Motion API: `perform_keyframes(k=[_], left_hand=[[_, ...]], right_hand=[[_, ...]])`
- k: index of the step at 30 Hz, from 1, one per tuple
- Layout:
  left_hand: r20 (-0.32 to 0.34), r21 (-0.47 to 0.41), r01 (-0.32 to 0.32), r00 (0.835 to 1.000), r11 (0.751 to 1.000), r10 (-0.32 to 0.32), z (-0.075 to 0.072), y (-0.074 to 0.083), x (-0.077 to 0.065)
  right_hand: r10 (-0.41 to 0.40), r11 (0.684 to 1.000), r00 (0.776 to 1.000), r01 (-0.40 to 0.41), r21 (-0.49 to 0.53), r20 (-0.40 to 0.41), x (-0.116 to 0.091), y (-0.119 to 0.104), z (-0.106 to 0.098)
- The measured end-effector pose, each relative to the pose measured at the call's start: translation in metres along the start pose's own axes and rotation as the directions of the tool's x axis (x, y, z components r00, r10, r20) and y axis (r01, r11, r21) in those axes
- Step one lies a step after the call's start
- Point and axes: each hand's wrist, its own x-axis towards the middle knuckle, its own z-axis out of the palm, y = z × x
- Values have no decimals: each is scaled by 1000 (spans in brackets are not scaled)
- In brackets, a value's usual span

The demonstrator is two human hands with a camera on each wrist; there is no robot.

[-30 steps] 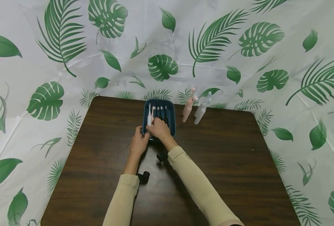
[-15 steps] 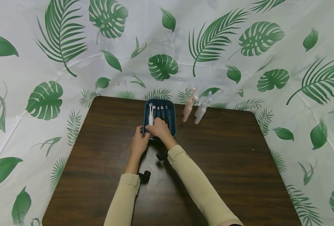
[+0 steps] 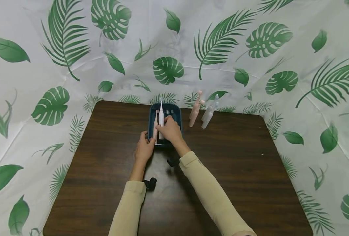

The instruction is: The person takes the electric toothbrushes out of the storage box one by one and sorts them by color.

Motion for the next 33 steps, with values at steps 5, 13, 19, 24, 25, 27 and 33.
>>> perform_keyframes(k=[5,13,19,24,25,27,33], left_hand=[[0,-26,-6,1000,1000,6,-5,7,-10],[-19,10,11,1000,1000,-11,-5,7,-12],[-4,15,14,1000,1000,-14,-3,0,-6],[1,8,11,1000,1000,-11,-3,1,-4],[0,4,12,1000,1000,-12,-3,1,-4],[3,-7,7,1000,1000,-7,-3,1,-2],[4,-54,-40,999,998,41,-8,9,-9]], right_hand=[[-73,997,995,75,31,-68,-5,1,-15],[-138,976,977,163,148,-166,-14,19,-37],[-155,947,952,219,235,-264,-21,35,-58],[-149,920,912,270,285,-381,-26,50,-73],[-144,918,904,274,288,-401,-27,54,-75],[-129,918,890,273,287,-437,-29,62,-80],[-101,899,853,299,320,-512,-33,88,-98]])
